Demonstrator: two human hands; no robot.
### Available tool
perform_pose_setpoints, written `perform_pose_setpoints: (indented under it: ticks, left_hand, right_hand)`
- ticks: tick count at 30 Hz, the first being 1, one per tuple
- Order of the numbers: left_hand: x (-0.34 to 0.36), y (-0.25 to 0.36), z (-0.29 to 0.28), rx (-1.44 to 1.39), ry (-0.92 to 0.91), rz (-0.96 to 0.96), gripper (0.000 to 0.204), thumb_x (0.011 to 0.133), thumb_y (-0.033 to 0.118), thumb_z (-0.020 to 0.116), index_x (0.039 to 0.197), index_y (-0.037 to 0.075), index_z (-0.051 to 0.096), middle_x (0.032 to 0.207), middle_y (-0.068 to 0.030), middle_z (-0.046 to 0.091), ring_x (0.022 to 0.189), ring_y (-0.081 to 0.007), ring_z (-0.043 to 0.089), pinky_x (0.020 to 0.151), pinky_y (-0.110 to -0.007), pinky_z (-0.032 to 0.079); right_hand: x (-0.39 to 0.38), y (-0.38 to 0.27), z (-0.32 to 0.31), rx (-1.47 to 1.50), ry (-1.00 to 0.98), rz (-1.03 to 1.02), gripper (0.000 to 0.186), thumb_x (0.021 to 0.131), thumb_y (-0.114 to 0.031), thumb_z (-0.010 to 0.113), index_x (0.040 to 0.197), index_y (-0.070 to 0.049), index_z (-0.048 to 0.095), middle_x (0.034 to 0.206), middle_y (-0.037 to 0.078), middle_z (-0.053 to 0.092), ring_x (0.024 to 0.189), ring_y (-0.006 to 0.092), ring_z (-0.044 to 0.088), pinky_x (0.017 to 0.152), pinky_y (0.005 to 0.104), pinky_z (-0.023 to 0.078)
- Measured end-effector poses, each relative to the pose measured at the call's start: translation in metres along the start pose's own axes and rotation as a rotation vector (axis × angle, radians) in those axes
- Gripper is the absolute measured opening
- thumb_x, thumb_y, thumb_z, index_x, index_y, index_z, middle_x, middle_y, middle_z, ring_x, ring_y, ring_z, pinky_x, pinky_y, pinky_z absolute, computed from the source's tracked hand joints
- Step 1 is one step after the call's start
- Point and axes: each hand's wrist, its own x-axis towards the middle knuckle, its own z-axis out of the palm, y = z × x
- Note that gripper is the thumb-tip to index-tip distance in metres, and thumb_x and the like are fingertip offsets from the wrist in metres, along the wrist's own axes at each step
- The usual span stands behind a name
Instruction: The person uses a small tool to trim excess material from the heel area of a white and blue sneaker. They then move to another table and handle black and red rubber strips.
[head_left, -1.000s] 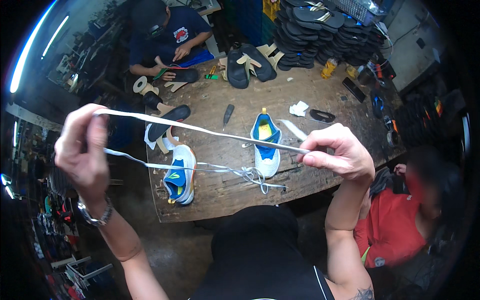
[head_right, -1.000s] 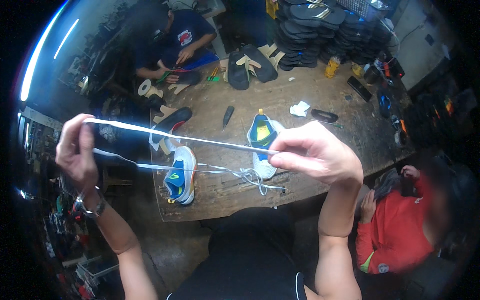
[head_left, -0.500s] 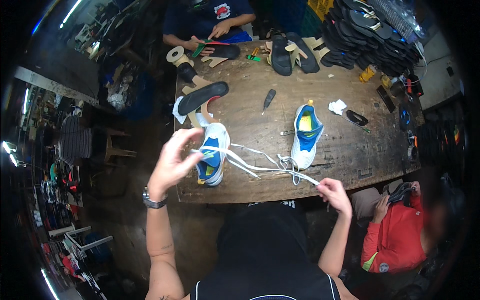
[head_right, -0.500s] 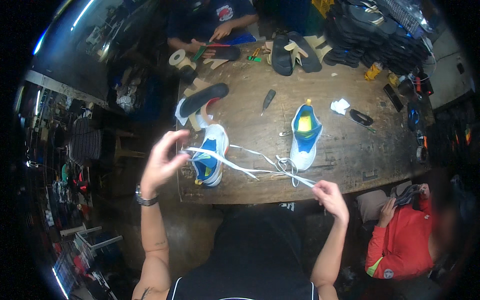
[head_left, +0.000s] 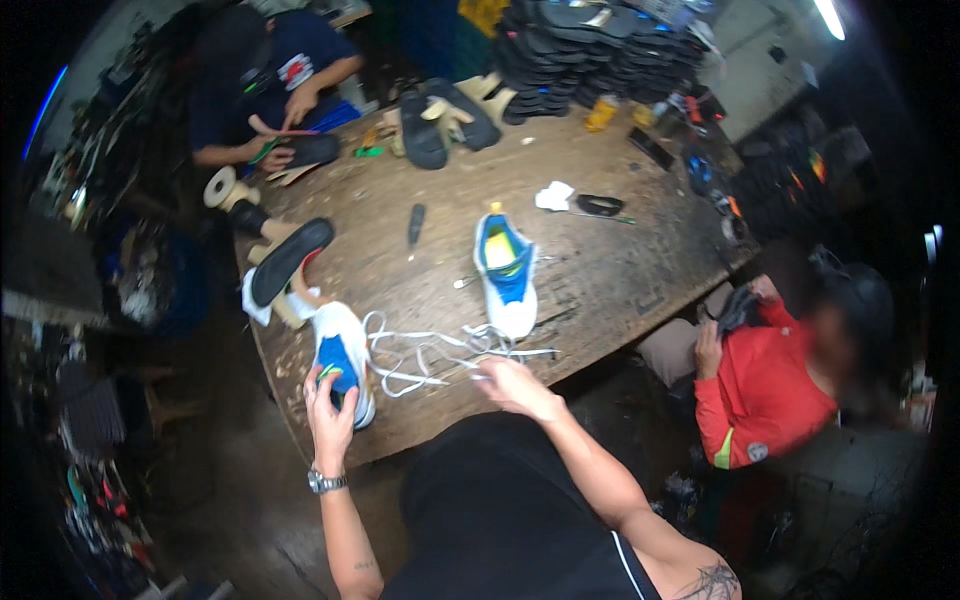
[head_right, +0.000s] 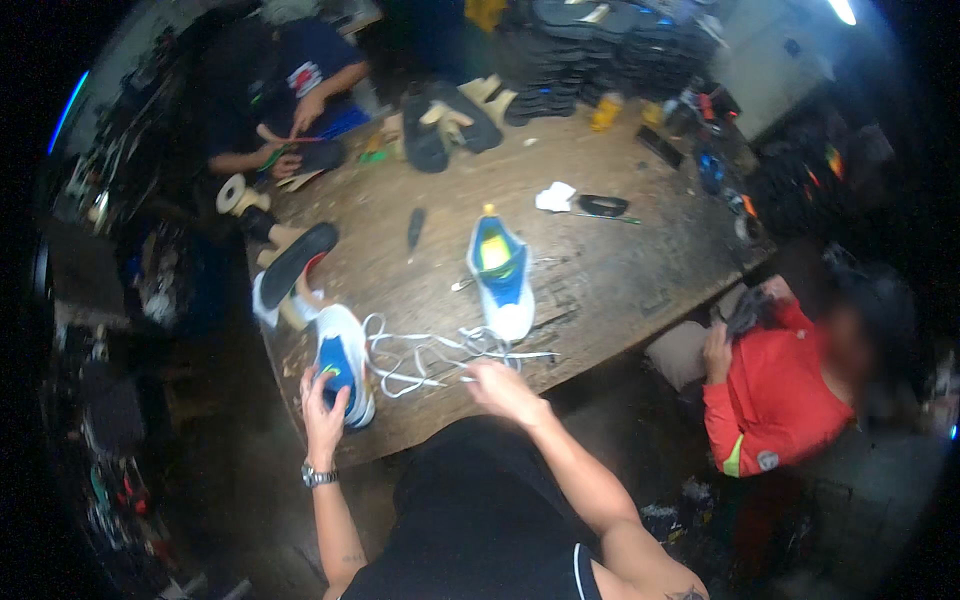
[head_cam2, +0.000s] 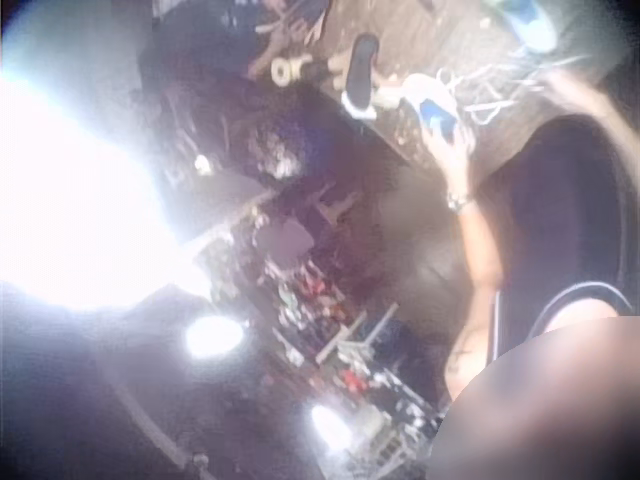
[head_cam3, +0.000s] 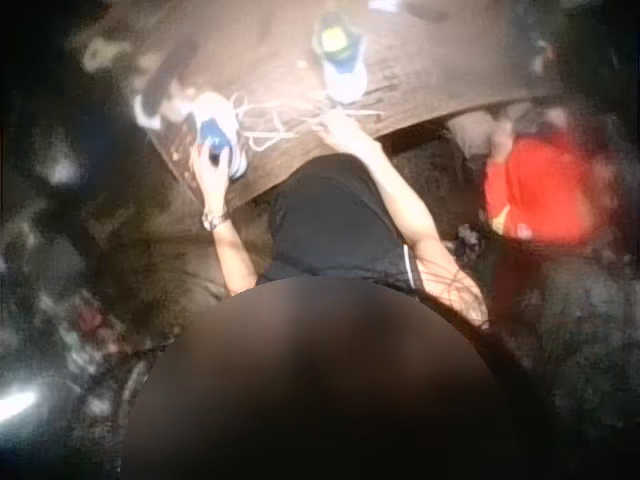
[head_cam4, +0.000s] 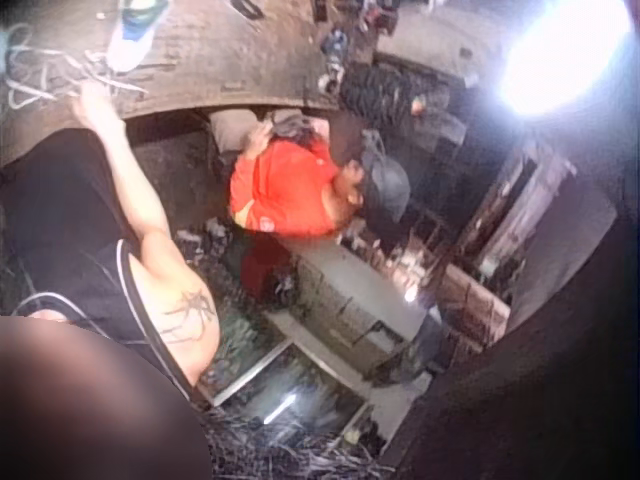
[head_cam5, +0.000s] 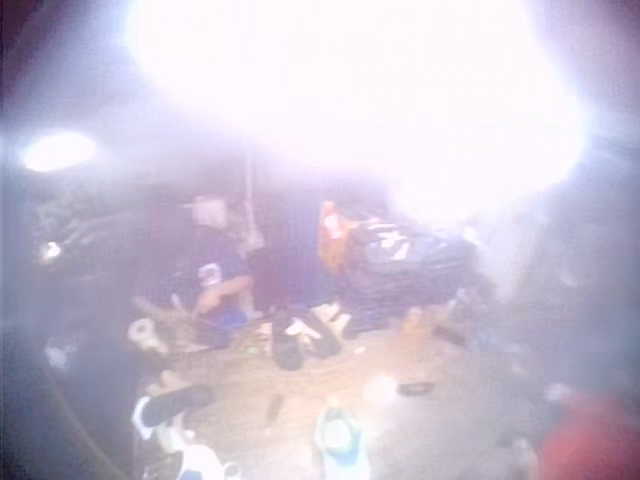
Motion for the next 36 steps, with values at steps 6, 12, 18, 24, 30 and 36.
perform_pose_setpoints:
  ticks: [6,12,18,24,30,36]
  left_hand:
    - [0.006,0.036,0.026,-0.003,-0.081,-0.008,0.032,0.082,0.014,0.075,0.11,0.002,0.066,0.134,-0.0225,0.053,0.124,-0.0401,0.05,0.105,-0.046,0.04]
    - [0.001,0.057,0.054,-0.017,-0.207,0.008,0.031,0.081,0.012,0.075,0.107,-0.001,0.066,0.128,-0.0225,0.057,0.12,-0.0396,0.053,0.102,-0.046,0.042]
    - [0.036,0.062,0.122,0.003,-0.387,0.087,0.021,0.086,0.014,0.067,0.1,-0.001,0.067,0.104,-0.0208,0.066,0.1,-0.0385,0.063,0.088,-0.046,0.049]
    - [0.133,0.067,0.271,0.207,-0.121,0.339,0.029,0.087,0.016,0.06,0.108,-0.003,0.065,0.112,-0.0288,0.064,0.108,-0.0443,0.06,0.098,-0.049,0.046]
    - [0.152,0.058,0.285,0.239,-0.322,0.159,0.026,0.081,0.015,0.063,0.097,-0.006,0.066,0.103,-0.0307,0.068,0.099,-0.0441,0.065,0.091,-0.051,0.049]
    - [0.083,0.044,0.202,-0.213,-0.268,-0.242,0.019,0.08,0.011,0.069,0.09,-0.006,0.07,0.077,-0.0161,0.071,0.066,-0.0264,0.069,0.064,-0.038,0.055]
  right_hand:
    - [0.014,-0.015,-0.019,0.055,0.084,-0.085,0.054,0.09,-0.021,0.066,0.135,0.004,0.051,0.139,0.029,0.052,0.13,0.0415,0.05,0.107,0.0459,0.043]
    - [0.004,0.036,-0.033,0.001,-0.203,0.159,0.044,0.09,-0.022,0.066,0.125,0.004,0.058,0.114,0.028,0.066,0.113,0.0412,0.062,0.096,0.0494,0.048]
    - [0.005,0.068,-0.039,-0.032,-0.229,0.224,0.037,0.089,-0.026,0.067,0.113,0.002,0.063,0.107,0.027,0.068,0.106,0.0424,0.064,0.09,0.0505,0.05]
    - [0.0,0.068,-0.053,0.068,-0.129,0.203,0.033,0.089,-0.024,0.068,0.109,0.002,0.064,0.101,0.026,0.069,0.102,0.0433,0.066,0.087,0.0517,0.051]
    - [-0.029,0.09,-0.044,0.155,-0.052,0.215,0.045,0.092,-0.028,0.067,0.126,0.001,0.06,0.112,0.026,0.068,0.112,0.0389,0.064,0.097,0.0451,0.049]
    - [-0.008,0.097,-0.016,0.521,0.038,0.222,0.044,0.096,-0.021,0.067,0.129,0.006,0.058,0.107,0.017,0.073,0.1,0.0222,0.07,0.086,0.0351,0.055]
